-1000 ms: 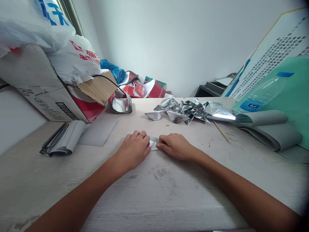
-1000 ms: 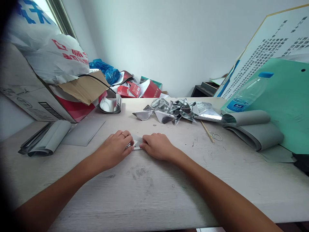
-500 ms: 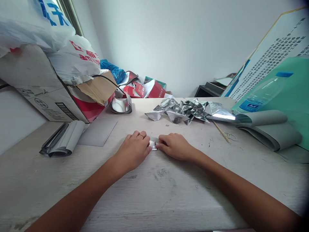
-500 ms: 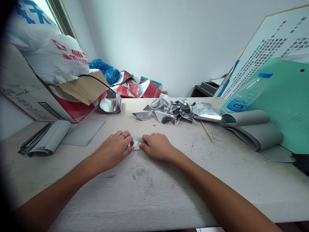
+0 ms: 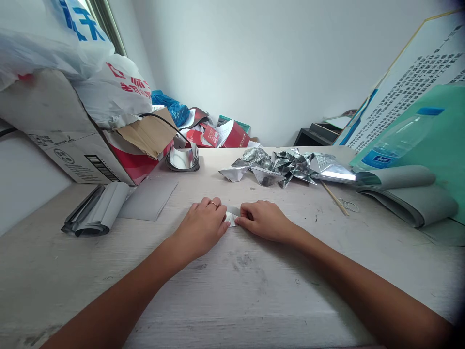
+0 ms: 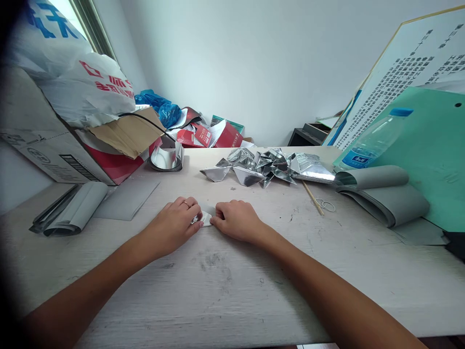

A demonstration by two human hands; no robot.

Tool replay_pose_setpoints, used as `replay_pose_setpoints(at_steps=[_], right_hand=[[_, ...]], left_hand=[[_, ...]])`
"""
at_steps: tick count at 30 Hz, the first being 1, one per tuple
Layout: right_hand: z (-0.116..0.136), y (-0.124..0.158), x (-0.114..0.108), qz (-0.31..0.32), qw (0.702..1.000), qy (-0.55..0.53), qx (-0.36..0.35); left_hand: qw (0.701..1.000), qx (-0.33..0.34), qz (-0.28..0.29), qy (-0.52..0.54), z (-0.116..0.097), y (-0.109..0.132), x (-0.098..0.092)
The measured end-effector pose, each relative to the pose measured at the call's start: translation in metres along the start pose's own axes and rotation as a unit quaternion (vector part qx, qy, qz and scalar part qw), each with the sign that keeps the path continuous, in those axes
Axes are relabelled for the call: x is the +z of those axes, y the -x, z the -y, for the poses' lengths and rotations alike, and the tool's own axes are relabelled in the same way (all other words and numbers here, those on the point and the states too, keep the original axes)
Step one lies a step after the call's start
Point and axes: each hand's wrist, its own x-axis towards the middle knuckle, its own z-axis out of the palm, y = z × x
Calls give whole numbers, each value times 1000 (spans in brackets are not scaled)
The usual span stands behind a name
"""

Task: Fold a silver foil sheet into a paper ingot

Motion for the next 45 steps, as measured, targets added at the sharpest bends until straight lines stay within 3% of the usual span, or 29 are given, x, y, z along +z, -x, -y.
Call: replay_pose_setpoints(at_steps=[45], right_hand=[[-8,2,2,-1,999,-9,-54]], left_hand=[[1000,8,11,13,-1,3,-3]])
